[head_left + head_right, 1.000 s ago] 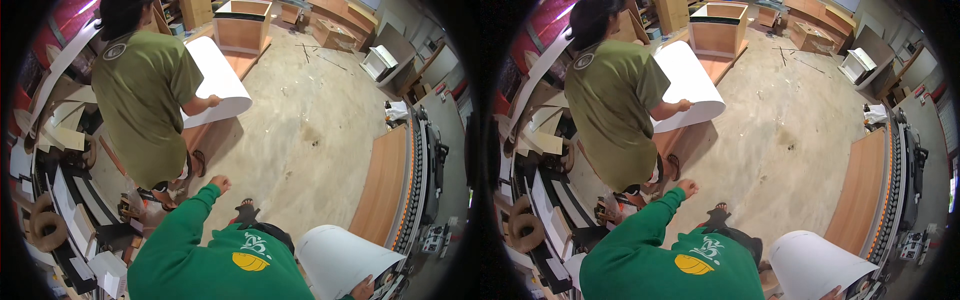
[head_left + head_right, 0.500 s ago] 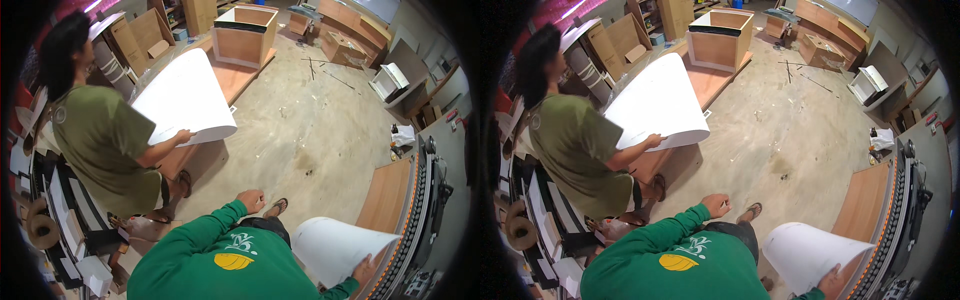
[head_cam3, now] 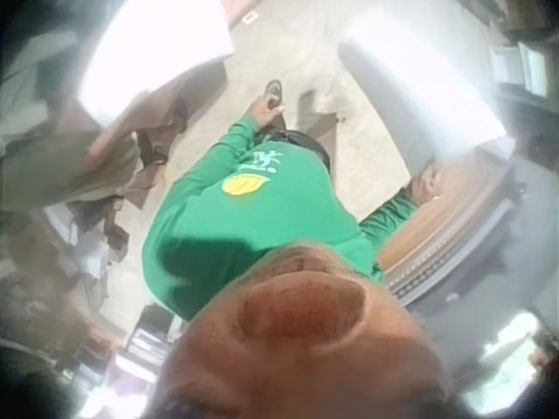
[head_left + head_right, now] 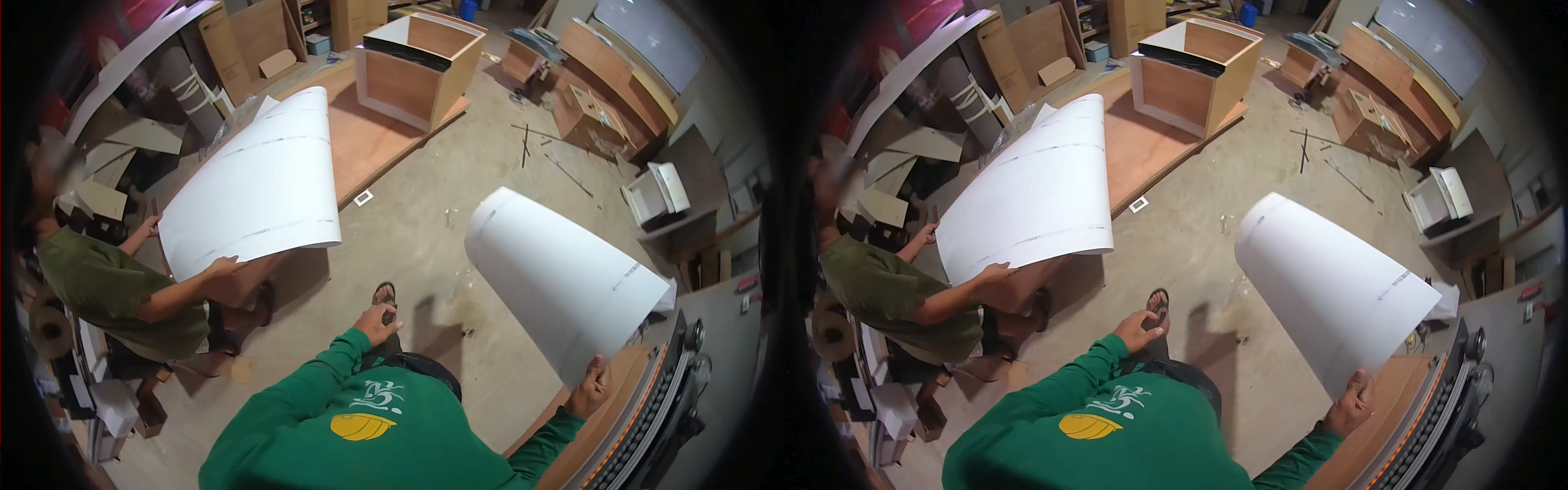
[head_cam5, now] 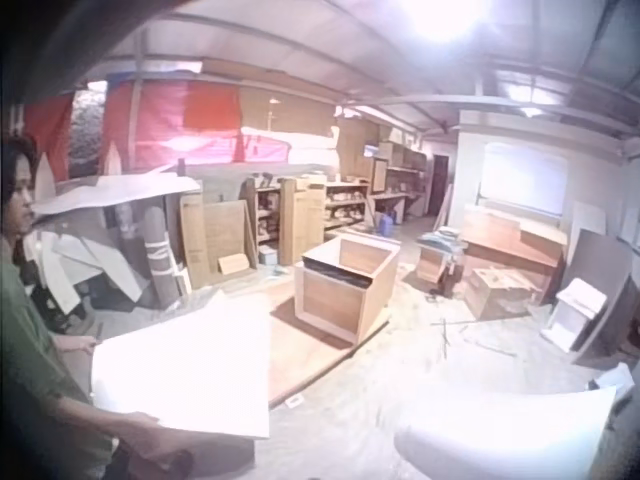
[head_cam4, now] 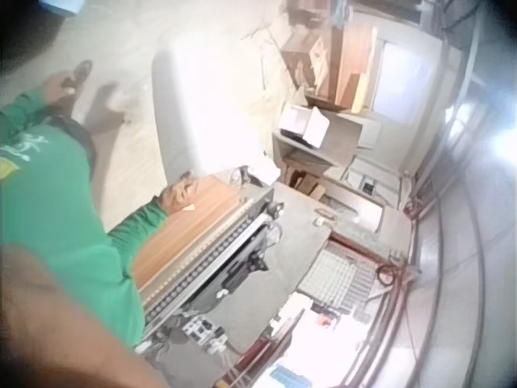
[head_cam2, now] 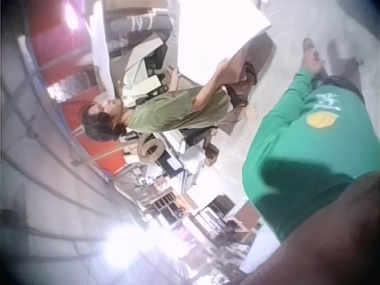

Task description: The person aligns white laminate sheets with a wooden cabinet structure, moves material onto a workbench, and uses a measuring tape and a pencil to mark the sheet while kneeling on the floor.

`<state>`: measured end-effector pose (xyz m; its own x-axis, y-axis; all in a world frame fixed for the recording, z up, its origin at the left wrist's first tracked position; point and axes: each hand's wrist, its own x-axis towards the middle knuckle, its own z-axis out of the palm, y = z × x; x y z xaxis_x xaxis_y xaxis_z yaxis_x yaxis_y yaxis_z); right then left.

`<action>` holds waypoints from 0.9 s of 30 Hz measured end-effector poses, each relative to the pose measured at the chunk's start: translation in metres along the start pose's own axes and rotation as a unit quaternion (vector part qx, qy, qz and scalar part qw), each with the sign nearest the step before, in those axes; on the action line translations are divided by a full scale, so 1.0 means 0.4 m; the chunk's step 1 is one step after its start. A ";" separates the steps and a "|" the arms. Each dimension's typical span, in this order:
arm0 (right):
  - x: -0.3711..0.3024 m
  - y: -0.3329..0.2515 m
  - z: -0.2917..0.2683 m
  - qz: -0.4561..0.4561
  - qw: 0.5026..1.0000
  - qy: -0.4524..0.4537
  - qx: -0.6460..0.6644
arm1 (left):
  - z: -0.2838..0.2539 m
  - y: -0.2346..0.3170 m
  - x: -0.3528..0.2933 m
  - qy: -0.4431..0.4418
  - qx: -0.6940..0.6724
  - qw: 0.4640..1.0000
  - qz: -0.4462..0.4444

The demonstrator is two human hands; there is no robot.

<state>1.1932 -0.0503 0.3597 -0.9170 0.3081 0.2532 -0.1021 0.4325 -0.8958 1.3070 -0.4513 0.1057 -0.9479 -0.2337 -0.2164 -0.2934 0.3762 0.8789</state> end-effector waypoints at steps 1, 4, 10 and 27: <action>0.045 -0.029 0.042 -0.011 0.999 0.004 0.042 | 0.005 0.003 0.067 -0.008 -0.045 0.998 -0.031; 0.225 0.022 0.097 -0.066 0.994 -0.037 0.082 | -0.014 0.016 0.312 -0.046 -0.168 0.980 -0.093; 0.489 -0.018 0.347 -0.145 0.985 -0.049 0.080 | -0.134 0.287 0.854 -0.033 -0.245 0.969 0.017; 1.067 0.014 1.174 -0.512 0.764 -0.392 -0.021 | -0.403 0.329 1.662 -0.015 -0.612 0.697 -0.372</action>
<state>0.6200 -0.3143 0.2912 -0.3148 -0.8052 0.5026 -0.9236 0.1377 -0.3578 0.6583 -0.7015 0.1461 -0.5972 0.0706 -0.7990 -0.3973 -0.8914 0.2182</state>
